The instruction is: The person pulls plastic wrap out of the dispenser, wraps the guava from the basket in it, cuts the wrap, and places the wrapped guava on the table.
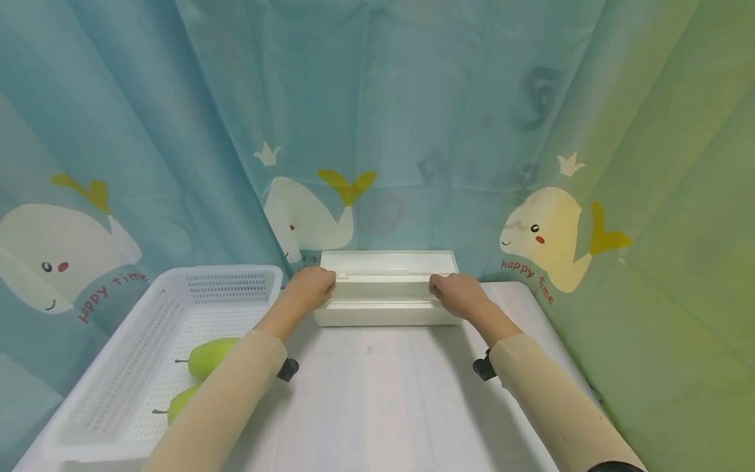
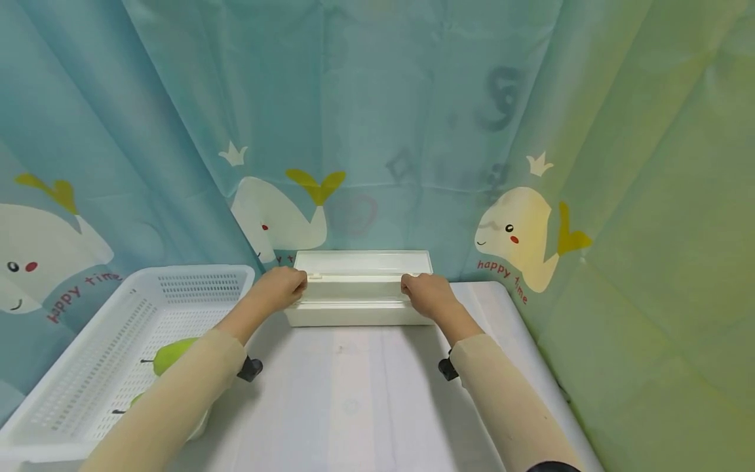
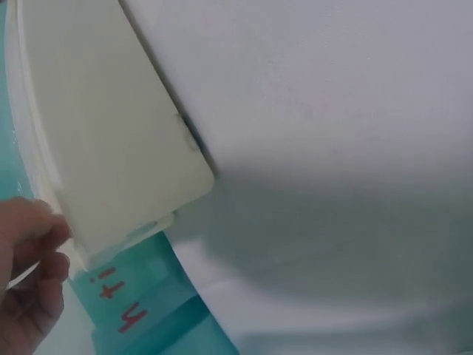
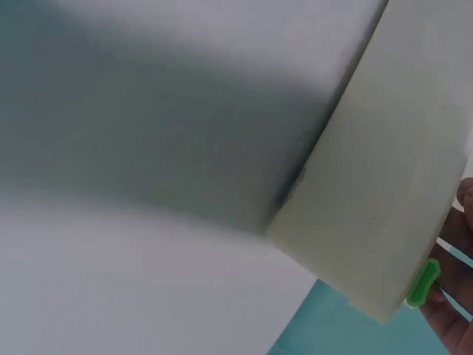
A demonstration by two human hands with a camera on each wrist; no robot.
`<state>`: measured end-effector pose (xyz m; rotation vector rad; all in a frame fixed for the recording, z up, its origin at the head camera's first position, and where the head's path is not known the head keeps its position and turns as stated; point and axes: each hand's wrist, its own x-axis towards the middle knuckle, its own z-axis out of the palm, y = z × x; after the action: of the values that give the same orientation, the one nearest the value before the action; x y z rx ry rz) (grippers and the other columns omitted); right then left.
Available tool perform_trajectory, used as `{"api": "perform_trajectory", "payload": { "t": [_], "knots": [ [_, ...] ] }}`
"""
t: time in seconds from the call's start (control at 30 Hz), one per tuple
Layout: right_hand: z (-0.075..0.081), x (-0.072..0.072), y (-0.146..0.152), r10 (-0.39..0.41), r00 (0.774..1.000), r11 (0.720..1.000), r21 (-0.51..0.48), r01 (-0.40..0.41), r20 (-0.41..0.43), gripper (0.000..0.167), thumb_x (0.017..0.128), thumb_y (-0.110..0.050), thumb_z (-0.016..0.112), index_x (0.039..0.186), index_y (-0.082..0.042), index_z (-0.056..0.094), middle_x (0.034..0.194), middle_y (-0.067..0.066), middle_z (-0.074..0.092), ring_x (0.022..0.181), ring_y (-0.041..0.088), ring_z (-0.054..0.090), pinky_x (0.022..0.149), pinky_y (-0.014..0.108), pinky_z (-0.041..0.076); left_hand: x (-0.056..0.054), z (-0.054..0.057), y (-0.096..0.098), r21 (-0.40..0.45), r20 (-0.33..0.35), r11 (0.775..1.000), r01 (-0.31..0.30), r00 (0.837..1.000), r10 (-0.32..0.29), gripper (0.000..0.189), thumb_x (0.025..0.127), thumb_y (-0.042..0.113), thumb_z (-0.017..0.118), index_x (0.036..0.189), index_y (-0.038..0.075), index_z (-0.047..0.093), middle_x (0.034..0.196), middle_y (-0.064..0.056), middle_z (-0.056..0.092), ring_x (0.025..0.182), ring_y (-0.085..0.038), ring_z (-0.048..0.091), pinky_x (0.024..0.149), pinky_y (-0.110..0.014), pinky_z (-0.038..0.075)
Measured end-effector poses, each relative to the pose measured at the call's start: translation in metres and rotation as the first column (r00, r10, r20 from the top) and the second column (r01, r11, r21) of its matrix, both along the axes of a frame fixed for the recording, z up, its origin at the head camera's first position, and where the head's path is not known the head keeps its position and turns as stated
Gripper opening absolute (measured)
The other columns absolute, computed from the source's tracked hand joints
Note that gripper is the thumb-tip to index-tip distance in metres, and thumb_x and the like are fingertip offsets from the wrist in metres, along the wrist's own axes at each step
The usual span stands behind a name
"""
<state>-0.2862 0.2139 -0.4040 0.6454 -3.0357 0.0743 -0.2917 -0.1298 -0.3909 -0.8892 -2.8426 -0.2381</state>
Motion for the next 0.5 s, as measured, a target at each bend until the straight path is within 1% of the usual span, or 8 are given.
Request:
{"api": "perform_trajectory", "payload": {
  "t": [0.07, 0.17, 0.23, 0.27, 0.4, 0.47, 0.5],
  "knots": [
    [0.0, 0.0, 0.001, -0.003, 1.0, 1.0, -0.011, 0.003, 0.005, 0.009, 0.099, -0.013, 0.06, 0.106, -0.016, 0.064, 0.087, 0.0, 0.07, 0.071, 0.017, 0.062, 0.06, 0.034, 0.051, 0.0, -0.002, -0.003, 0.031, 0.004, 0.999, 0.011, 1.0, -0.011, 0.016, 0.093, 0.0, 0.06, 0.079, 0.006, 0.057, 0.068, -0.004, 0.056, 0.061, -0.017, 0.047, 0.058, -0.032, 0.046],
    [0.002, -0.001, 0.002, -0.016, 1.0, 0.999, -0.038, 0.016, 0.015, 0.01, 0.099, -0.012, 0.059, 0.107, -0.016, 0.063, 0.087, -0.001, 0.069, 0.069, 0.016, 0.06, 0.059, 0.033, 0.05, 0.001, -0.004, -0.007, 0.113, 0.026, 0.994, 0.002, 1.0, -0.005, 0.01, 0.094, 0.002, 0.06, 0.084, 0.005, 0.061, 0.071, -0.005, 0.06, 0.061, -0.017, 0.049, 0.06, -0.033, 0.048],
    [0.003, -0.001, 0.003, -0.024, 0.999, 0.998, -0.064, 0.026, 0.022, 0.009, 0.101, -0.012, 0.057, 0.108, -0.015, 0.062, 0.088, -0.001, 0.069, 0.069, 0.016, 0.059, 0.06, 0.033, 0.049, 0.001, -0.004, -0.009, 0.164, 0.019, 0.986, -0.005, 1.0, 0.002, 0.007, 0.093, 0.003, 0.061, 0.087, 0.006, 0.063, 0.073, -0.004, 0.062, 0.061, -0.016, 0.05, 0.06, -0.033, 0.048],
    [0.004, 0.0, 0.003, -0.026, 0.999, 0.997, -0.076, 0.028, 0.022, 0.009, 0.101, -0.013, 0.056, 0.108, -0.015, 0.062, 0.088, 0.0, 0.07, 0.069, 0.016, 0.058, 0.061, 0.034, 0.05, 0.002, -0.004, -0.01, 0.182, 0.008, 0.983, -0.007, 1.0, 0.005, 0.005, 0.092, 0.004, 0.062, 0.088, 0.006, 0.064, 0.074, -0.003, 0.063, 0.06, -0.016, 0.049, 0.059, -0.033, 0.048],
    [0.008, 0.001, 0.005, -0.03, 1.0, 0.991, -0.132, 0.031, 0.006, 0.011, 0.103, -0.015, 0.055, 0.11, -0.014, 0.063, 0.09, 0.002, 0.071, 0.074, 0.018, 0.063, 0.066, 0.039, 0.053, 0.001, -0.005, -0.011, 0.204, -0.087, 0.979, 0.008, 0.996, 0.01, 0.004, 0.09, 0.004, 0.064, 0.09, 0.007, 0.068, 0.073, -0.003, 0.065, 0.059, -0.016, 0.05, 0.056, -0.034, 0.047],
    [0.01, 0.0, 0.007, -0.027, 1.0, 0.989, -0.149, 0.025, -0.007, 0.012, 0.103, -0.015, 0.055, 0.11, -0.013, 0.063, 0.091, 0.003, 0.072, 0.078, 0.021, 0.066, 0.07, 0.041, 0.054, 0.0, -0.004, -0.011, 0.21, -0.112, 0.978, 0.008, 0.994, 0.016, 0.005, 0.09, 0.005, 0.065, 0.093, 0.007, 0.069, 0.074, -0.004, 0.067, 0.059, -0.017, 0.052, 0.056, -0.035, 0.048],
    [0.01, 0.0, 0.007, -0.028, 1.0, 0.987, -0.158, 0.026, -0.012, 0.012, 0.103, -0.015, 0.055, 0.11, -0.013, 0.063, 0.092, 0.003, 0.072, 0.08, 0.022, 0.067, 0.071, 0.042, 0.054, 0.0, -0.004, -0.011, 0.22, -0.113, 0.975, 0.003, 0.993, 0.023, 0.006, 0.09, 0.005, 0.066, 0.094, 0.007, 0.07, 0.076, -0.004, 0.068, 0.061, -0.018, 0.055, 0.057, -0.036, 0.049]
  ]
}}
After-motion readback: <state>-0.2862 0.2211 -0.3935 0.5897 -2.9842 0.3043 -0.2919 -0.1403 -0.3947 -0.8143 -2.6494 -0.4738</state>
